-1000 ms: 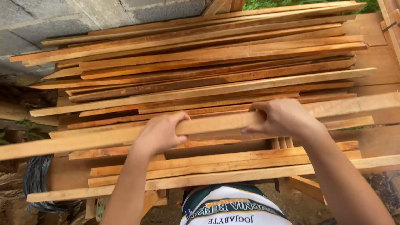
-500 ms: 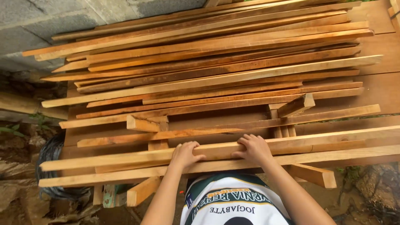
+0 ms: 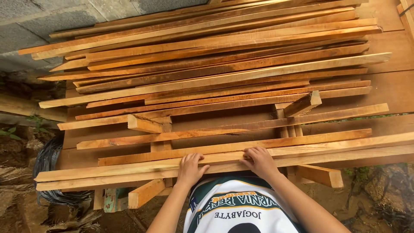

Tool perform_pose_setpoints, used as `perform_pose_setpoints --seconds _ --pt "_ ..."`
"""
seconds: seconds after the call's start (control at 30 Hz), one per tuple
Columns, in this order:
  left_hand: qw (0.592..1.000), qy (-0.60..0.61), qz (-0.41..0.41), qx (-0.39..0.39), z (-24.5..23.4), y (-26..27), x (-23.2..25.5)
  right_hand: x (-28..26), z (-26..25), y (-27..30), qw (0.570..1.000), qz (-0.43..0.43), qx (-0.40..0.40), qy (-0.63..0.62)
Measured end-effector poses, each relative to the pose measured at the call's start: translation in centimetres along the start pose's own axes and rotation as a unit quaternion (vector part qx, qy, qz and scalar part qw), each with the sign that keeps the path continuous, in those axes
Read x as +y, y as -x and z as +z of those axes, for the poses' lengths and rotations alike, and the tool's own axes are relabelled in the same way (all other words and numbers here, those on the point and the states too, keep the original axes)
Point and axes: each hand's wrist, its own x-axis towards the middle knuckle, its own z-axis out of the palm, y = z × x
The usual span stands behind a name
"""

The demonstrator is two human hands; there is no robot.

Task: Organizing and stacking thin wooden planks on a wooden support structure.

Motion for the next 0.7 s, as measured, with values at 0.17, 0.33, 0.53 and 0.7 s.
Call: perform_pose_setpoints --seconds 0.17,0.33,0.53,0.7 --pt "0.998 0.028 -0.027 -0.048 -3.3 0.1 2.3 -2.2 -2.6 -0.5 1.000 0.012 -0.020 0.003" --pt "0.998 0.016 -0.040 -0.046 -2.9 -0.4 2.4 -1.9 -1.8 -0.5 0.999 -0.034 0.029 0.020" --pt "0.999 0.027 -0.013 -0.042 -4.0 0.9 3.7 -2.2 -2.7 -0.9 0.999 -0.006 -0.022 -0.043" --pt "0.993 -0.096 0.059 0.017 -0.6 0.2 2.4 -1.6 -0.8 -2.7 0.999 0.013 -0.038 -0.012"
